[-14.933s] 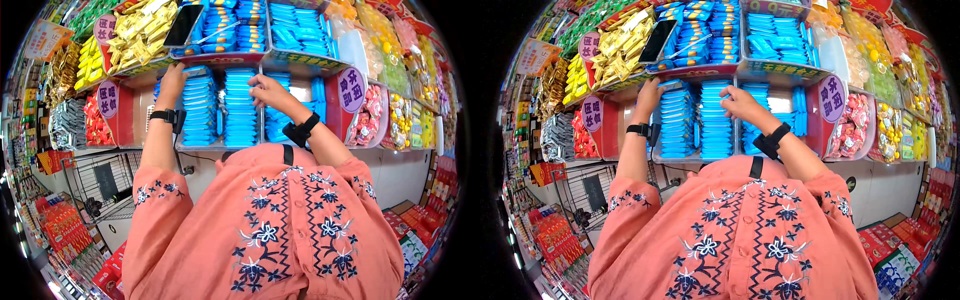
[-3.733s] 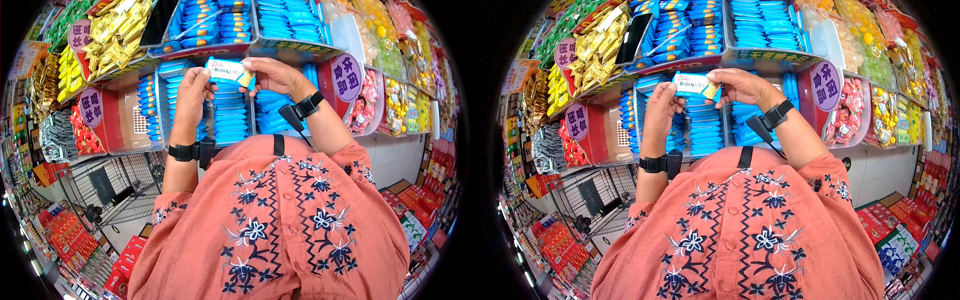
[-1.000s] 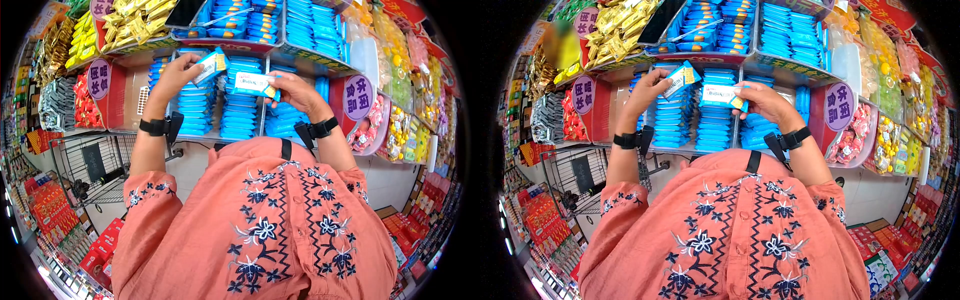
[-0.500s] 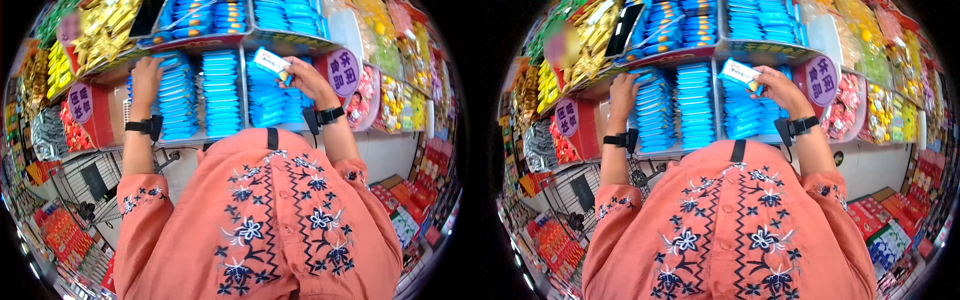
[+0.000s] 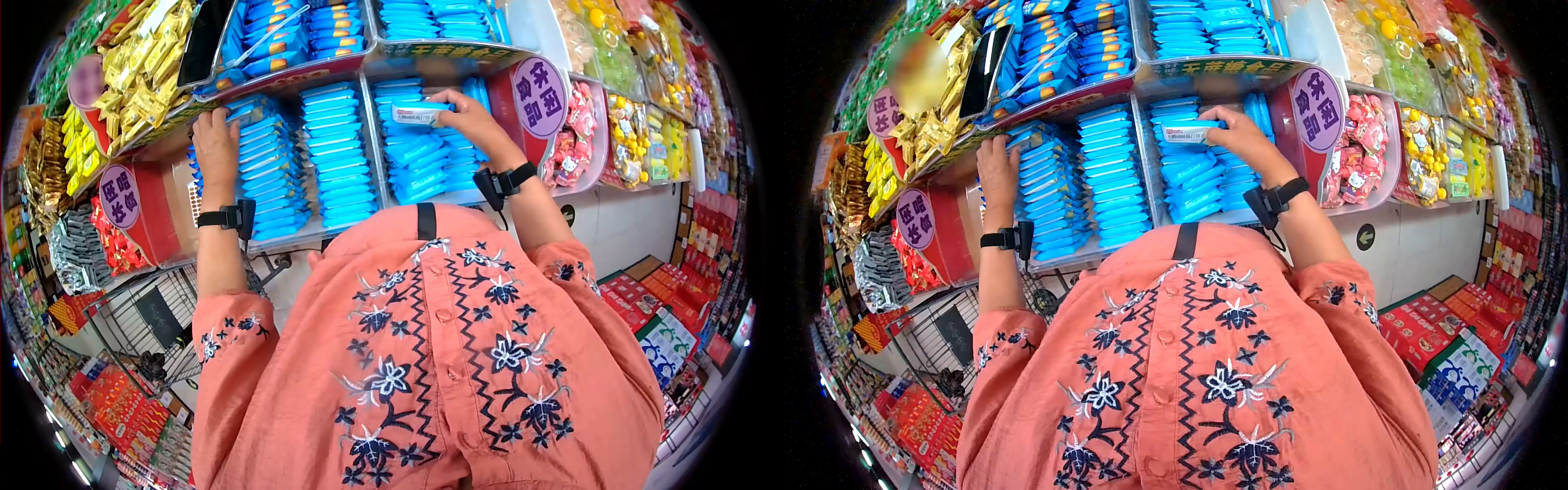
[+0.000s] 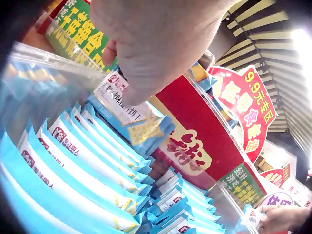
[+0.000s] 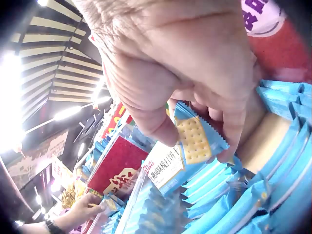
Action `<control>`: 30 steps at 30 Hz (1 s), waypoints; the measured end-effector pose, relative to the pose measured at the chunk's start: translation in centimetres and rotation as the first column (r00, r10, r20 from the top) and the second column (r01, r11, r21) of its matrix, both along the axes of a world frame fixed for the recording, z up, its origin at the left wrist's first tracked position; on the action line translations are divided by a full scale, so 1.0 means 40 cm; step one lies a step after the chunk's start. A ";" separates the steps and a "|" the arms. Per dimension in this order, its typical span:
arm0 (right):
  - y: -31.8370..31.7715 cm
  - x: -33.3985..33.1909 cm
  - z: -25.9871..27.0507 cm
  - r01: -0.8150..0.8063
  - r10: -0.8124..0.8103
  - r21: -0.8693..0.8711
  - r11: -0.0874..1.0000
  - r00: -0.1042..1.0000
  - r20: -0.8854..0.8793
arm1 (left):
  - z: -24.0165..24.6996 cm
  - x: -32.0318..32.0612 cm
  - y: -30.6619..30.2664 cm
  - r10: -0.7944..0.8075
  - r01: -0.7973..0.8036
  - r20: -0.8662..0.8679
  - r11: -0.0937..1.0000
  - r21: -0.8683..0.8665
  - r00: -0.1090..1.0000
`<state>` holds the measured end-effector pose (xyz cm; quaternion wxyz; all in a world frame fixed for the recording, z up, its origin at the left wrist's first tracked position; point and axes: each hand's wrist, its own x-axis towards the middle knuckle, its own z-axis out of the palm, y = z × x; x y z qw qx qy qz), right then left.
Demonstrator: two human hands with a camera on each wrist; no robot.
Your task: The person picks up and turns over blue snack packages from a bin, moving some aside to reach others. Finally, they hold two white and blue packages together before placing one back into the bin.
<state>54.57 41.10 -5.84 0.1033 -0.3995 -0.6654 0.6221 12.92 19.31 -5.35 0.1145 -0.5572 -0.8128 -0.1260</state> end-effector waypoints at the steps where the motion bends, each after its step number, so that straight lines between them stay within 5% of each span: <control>1: -0.004 -0.006 -0.005 -0.005 0.006 -0.025 1.000 1.000 0.023 | 0.006 0.004 0.001 0.002 -0.002 -0.003 1.000 -0.009 1.000; 5: -0.017 -0.026 0.020 -0.005 0.004 0.011 1.000 0.997 0.078 | 0.018 0.018 -0.004 0.002 -0.002 -0.010 1.000 -0.004 1.000; 11: -0.012 -0.024 0.003 0.036 -0.021 -0.209 0.977 0.997 0.075 | 0.013 0.018 -0.005 0.041 -0.041 -0.020 0.999 0.012 0.999; 30: -0.005 -0.029 0.008 0.034 -0.040 -0.303 0.952 0.999 -0.012 | 0.073 0.162 -0.036 -0.058 0.004 0.255 0.978 0.209 0.965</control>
